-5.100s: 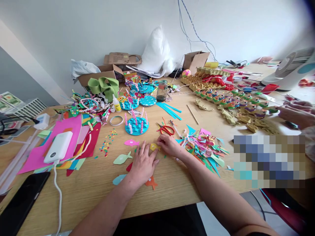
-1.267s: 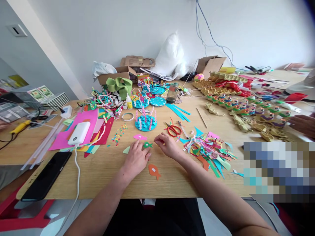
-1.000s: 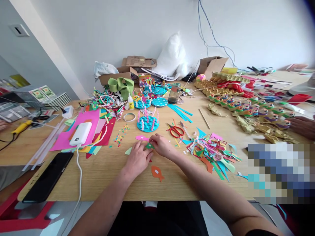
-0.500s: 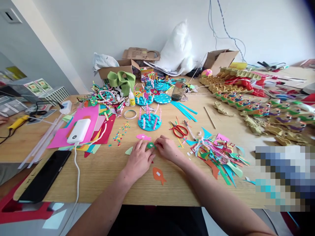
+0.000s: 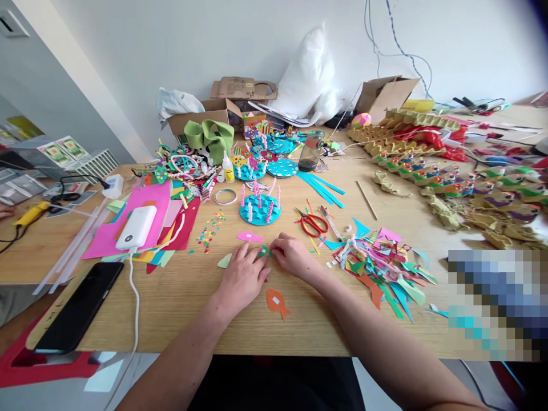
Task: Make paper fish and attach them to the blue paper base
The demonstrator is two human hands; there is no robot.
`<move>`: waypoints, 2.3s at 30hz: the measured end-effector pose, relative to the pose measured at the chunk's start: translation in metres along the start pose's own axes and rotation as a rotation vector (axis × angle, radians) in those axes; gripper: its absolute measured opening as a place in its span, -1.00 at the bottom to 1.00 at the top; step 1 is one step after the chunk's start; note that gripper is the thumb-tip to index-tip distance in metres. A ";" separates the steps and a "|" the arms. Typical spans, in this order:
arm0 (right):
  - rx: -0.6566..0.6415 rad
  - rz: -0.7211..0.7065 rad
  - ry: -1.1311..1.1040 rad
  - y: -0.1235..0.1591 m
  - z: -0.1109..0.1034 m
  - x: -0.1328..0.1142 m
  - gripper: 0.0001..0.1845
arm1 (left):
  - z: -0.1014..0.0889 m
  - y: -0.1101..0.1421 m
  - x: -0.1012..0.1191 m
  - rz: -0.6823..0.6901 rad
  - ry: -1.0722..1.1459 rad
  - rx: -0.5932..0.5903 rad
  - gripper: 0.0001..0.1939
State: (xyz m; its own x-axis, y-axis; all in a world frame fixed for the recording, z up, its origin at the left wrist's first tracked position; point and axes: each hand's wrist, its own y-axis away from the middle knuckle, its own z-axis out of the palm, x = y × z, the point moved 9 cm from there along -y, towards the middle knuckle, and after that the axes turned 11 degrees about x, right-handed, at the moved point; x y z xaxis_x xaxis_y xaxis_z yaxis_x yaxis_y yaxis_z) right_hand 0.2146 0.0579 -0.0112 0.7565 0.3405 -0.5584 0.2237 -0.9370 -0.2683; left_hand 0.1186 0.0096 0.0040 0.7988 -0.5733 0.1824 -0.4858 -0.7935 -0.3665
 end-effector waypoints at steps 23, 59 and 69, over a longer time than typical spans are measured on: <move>-0.063 0.010 0.084 0.001 0.003 -0.003 -0.75 | 0.004 0.001 0.000 0.002 0.001 -0.003 -0.66; -0.041 0.026 0.085 0.002 0.006 0.000 -0.78 | 0.005 0.002 -0.001 -0.021 0.037 -0.004 -0.66; -0.033 0.056 0.055 0.002 0.006 0.001 -0.77 | 0.009 0.004 -0.001 -0.025 0.004 -0.018 -0.62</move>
State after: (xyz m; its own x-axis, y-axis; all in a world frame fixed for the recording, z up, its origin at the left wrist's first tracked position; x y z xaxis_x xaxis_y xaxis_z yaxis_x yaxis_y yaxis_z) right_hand 0.2122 0.0570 -0.0170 0.8008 0.2837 -0.5275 0.1995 -0.9567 -0.2117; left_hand 0.1190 0.0088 -0.0058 0.8093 -0.5540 0.1954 -0.4717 -0.8111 -0.3457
